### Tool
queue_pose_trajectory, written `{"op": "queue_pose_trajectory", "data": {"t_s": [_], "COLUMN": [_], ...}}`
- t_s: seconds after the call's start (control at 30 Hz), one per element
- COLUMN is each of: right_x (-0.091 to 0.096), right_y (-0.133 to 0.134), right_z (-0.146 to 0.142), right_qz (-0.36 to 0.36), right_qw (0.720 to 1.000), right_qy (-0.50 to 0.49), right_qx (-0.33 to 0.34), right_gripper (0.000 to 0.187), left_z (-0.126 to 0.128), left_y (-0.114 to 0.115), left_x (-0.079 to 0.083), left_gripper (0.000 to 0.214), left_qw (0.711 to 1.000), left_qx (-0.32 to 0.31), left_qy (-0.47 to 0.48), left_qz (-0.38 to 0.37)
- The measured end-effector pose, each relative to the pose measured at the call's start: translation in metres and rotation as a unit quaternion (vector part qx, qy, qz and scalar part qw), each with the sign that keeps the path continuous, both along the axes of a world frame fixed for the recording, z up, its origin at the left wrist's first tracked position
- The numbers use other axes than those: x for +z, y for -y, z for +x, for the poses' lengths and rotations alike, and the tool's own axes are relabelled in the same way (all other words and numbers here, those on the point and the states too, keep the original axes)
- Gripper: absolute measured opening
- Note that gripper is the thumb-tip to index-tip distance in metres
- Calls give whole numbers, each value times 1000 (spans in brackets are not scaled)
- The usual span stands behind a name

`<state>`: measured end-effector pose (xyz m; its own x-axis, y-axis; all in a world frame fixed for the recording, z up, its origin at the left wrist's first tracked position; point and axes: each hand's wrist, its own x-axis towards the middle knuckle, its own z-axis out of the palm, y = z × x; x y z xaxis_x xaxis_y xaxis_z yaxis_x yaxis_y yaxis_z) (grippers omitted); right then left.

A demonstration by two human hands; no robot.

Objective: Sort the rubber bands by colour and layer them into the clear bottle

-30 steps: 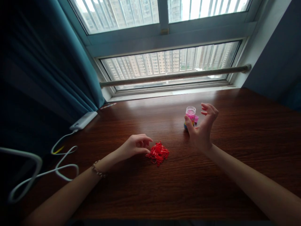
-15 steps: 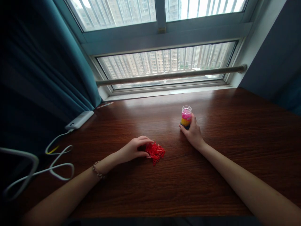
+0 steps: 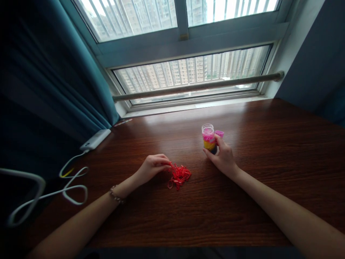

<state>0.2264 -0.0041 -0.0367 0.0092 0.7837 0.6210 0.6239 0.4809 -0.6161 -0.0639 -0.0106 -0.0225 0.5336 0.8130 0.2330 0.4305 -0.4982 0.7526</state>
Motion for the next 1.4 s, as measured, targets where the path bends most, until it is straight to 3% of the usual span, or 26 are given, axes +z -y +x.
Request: {"op": "queue_pose_trajectory", "data": {"t_s": [0.13, 0.3, 0.43, 0.57, 0.73, 0.8, 0.97, 1.03, 1.17, 1.4], "right_x": [10, 14, 14, 16, 21, 21, 17, 16, 18, 19], "right_y": [11, 21, 26, 30, 34, 34, 32, 32, 32, 33], "right_z": [-7, -12, -14, -16, -17, -18, -19, -19, -19, -17], "right_qz": [12, -24, -44, -62, -81, -86, -105, -115, -117, -110], "right_qw": [994, 978, 971, 970, 968, 968, 966, 964, 964, 961], "right_qy": [41, 90, 92, 68, 36, 29, 22, 21, 9, 50], "right_qx": [97, 186, 216, 225, 236, 232, 237, 240, 240, 250], "right_gripper": [45, 57, 62, 62, 61, 59, 57, 56, 55, 59], "left_z": [2, 9, 20, 42, 73, 79, 71, 63, 52, 47], "left_y": [2, 1, -7, -11, -8, -6, -3, -4, -8, -11], "left_x": [10, 26, 35, 41, 39, 34, 26, 26, 30, 39], "left_gripper": [21, 17, 19, 22, 21, 17, 8, 6, 6, 10], "left_qw": [992, 971, 910, 841, 813, 828, 928, 953, 973, 995], "left_qx": [40, 79, 129, 135, 138, 140, 114, 93, 58, -19], "left_qy": [91, 173, 320, 435, 484, 479, 349, 289, 219, 82], "left_qz": [-73, -142, -231, -293, -294, -255, -67, -11, 46, 59]}}
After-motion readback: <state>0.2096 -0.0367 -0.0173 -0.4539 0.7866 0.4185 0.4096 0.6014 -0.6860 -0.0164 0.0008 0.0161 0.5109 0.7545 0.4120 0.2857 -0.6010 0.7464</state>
